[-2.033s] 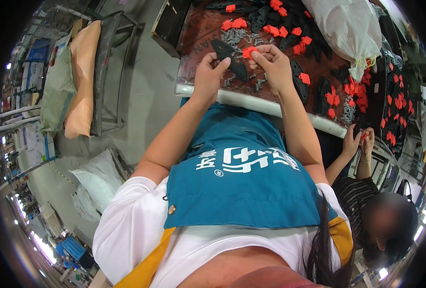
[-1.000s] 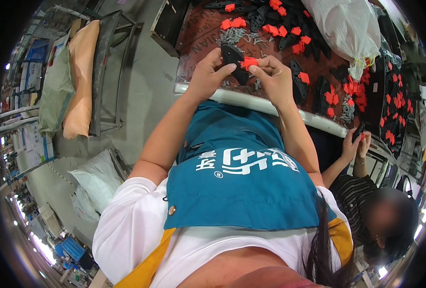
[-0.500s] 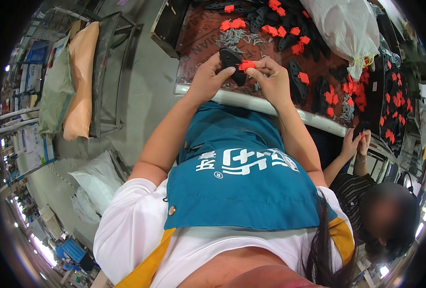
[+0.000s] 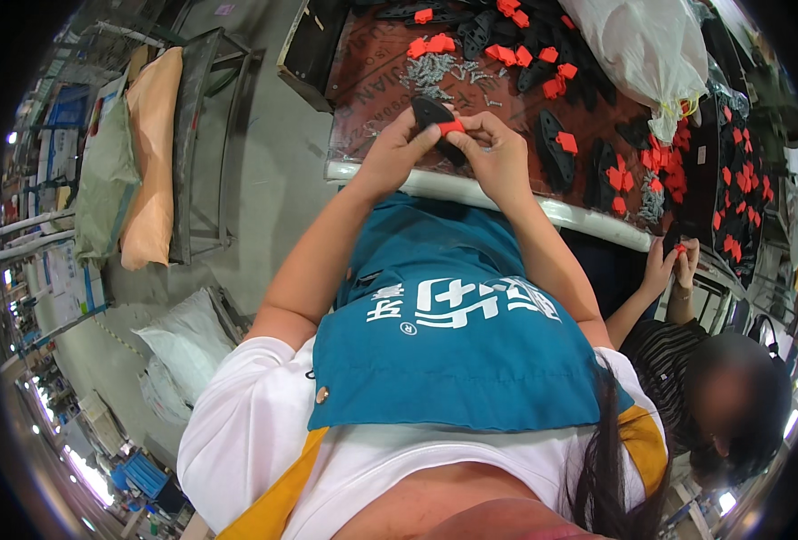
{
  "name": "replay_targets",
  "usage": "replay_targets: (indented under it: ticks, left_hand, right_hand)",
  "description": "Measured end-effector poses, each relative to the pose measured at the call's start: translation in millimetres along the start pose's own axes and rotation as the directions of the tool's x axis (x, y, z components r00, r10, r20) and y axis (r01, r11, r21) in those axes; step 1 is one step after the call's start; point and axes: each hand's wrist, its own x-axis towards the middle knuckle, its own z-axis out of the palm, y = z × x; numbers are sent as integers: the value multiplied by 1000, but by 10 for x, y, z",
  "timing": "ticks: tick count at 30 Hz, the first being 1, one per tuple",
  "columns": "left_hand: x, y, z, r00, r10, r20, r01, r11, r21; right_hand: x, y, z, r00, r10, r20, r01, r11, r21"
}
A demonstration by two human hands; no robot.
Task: The person repeatedly picks up small black and red plastic components from a table and snaps them together by hand. They place the assembled units onto a nearby pile and continue the process with additional parts.
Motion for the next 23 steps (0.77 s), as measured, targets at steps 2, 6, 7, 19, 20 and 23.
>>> replay_targets:
  ticks: [2, 6, 7, 19, 20, 23]
  left_hand:
    - [33, -27, 86, 991, -102, -89, 69, 945, -319]
    - [38, -158, 236, 971, -207, -118, 116, 843, -525]
    - [20, -174, 256, 974, -212, -83, 135, 831, -539]
    - [22, -174, 172, 937, -342, -65, 271, 833, -482]
    - [19, -178, 131, 939, -334, -75, 261, 839, -477]
    - [15, -201, 43, 945, -313, -96, 233, 849, -474]
  right_hand:
    - [47, 55, 14, 953, -299, -42, 264, 893, -366]
    - [-49, 12, 34, 910, -414, -39, 292, 704, -647]
    - [-71, 11, -6, 904, -427, -20, 310, 687, -657]
    - [-190, 367, -1403, 822, -435, -369, -168, 433, -885]
    - [-204, 348, -1540, 803, -408, -434, -292, 365, -884]
    - [-264, 427, -1789, 797, -319, -513, -437, 283, -854]
